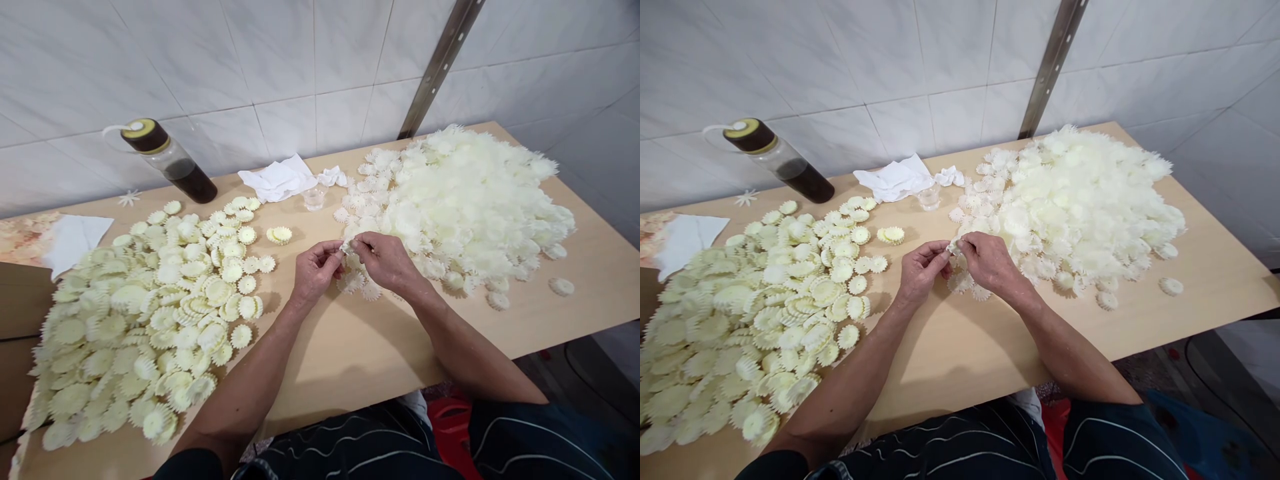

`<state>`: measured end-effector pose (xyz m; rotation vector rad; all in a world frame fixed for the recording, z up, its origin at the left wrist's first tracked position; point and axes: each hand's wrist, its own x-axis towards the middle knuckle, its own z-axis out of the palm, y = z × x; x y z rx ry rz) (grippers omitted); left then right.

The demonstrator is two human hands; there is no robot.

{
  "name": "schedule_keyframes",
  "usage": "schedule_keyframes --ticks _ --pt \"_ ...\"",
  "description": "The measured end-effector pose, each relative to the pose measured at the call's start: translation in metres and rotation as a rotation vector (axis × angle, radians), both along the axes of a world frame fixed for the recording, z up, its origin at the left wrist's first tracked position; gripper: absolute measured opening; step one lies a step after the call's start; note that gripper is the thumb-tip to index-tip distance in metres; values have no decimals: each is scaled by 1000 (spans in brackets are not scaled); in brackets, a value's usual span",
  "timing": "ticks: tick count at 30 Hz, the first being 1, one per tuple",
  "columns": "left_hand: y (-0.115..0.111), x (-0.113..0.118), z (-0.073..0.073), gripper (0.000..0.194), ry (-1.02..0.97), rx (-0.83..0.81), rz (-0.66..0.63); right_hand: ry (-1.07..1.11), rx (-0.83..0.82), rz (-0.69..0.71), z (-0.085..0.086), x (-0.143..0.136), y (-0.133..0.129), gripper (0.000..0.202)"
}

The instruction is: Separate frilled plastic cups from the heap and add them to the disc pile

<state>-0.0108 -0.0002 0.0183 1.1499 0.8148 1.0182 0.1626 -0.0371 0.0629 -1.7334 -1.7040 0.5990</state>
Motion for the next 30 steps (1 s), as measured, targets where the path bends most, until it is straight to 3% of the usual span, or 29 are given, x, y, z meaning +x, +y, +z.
schedule_keyframes --ticks 12,30 --pt "4 3 -11 36 24 -29 29 -22 10 -10 -5 -3 1 33" --pt "1 3 -6 39 14 -10 36 -89 36 -2 -6 -2 2 32"
